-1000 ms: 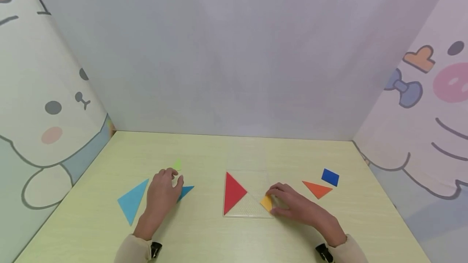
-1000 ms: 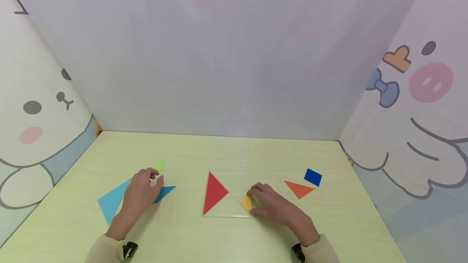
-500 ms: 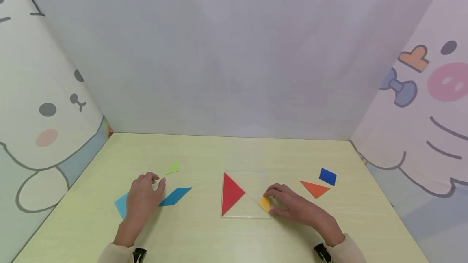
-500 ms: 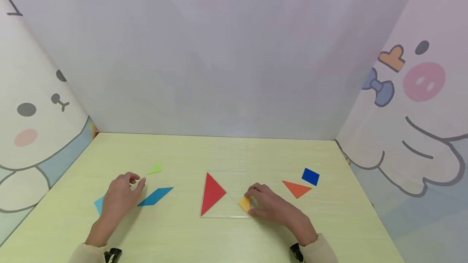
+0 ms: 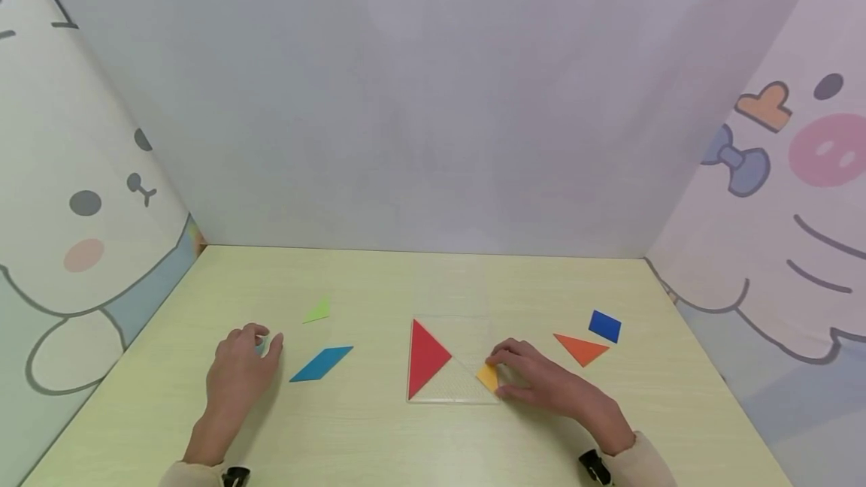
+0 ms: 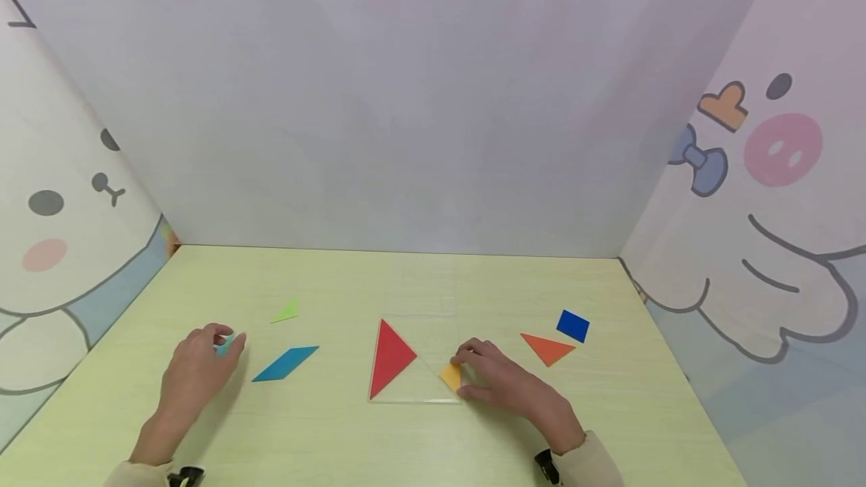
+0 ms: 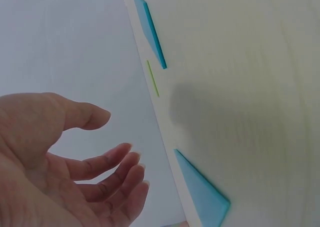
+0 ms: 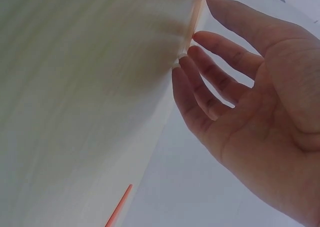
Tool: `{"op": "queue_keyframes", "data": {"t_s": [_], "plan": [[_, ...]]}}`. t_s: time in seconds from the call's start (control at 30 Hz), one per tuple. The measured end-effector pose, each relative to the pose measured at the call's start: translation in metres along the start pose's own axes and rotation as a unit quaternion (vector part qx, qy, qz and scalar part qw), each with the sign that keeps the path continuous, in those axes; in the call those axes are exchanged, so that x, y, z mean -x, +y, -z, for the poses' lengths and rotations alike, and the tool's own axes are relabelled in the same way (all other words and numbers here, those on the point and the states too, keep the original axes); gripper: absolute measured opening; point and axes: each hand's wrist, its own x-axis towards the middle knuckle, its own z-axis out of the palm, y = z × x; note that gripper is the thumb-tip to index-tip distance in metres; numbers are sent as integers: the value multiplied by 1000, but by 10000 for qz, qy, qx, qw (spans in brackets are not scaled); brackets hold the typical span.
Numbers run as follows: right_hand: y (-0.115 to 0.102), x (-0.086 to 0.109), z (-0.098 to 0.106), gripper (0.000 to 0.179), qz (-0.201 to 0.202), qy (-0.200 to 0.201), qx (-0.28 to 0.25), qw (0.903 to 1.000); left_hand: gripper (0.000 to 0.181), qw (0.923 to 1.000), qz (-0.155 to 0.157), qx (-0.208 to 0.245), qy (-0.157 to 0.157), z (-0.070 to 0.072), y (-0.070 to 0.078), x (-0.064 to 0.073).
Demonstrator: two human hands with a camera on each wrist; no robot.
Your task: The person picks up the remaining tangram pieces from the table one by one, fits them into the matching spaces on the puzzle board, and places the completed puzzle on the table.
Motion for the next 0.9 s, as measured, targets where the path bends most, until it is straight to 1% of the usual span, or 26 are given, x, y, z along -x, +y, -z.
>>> {"op": "queue_keyframes", "data": {"t_s": [0.23,0.43,0.6,0.73,0.9], "plan": [[0,0,0,36,-19,-17,-8,10000,45,9993,214,69,-314,8,-14,-1],[-1,1,1,36,-66,-37,-32,10000,49,9980,383,-66,-489,15,-24,-2],[-1,1,1,36,-69,-24,-48,10000,55,9959,627,-139,-640,18,-34,-2],[-1,1,0,36,-76,-13,-80,9999,59,9942,748,-161,-755,20,-39,0],[-2,2,1,36,-97,-12,-131,9999,66,9903,924,-210,-1011,22,-46,3]]}}
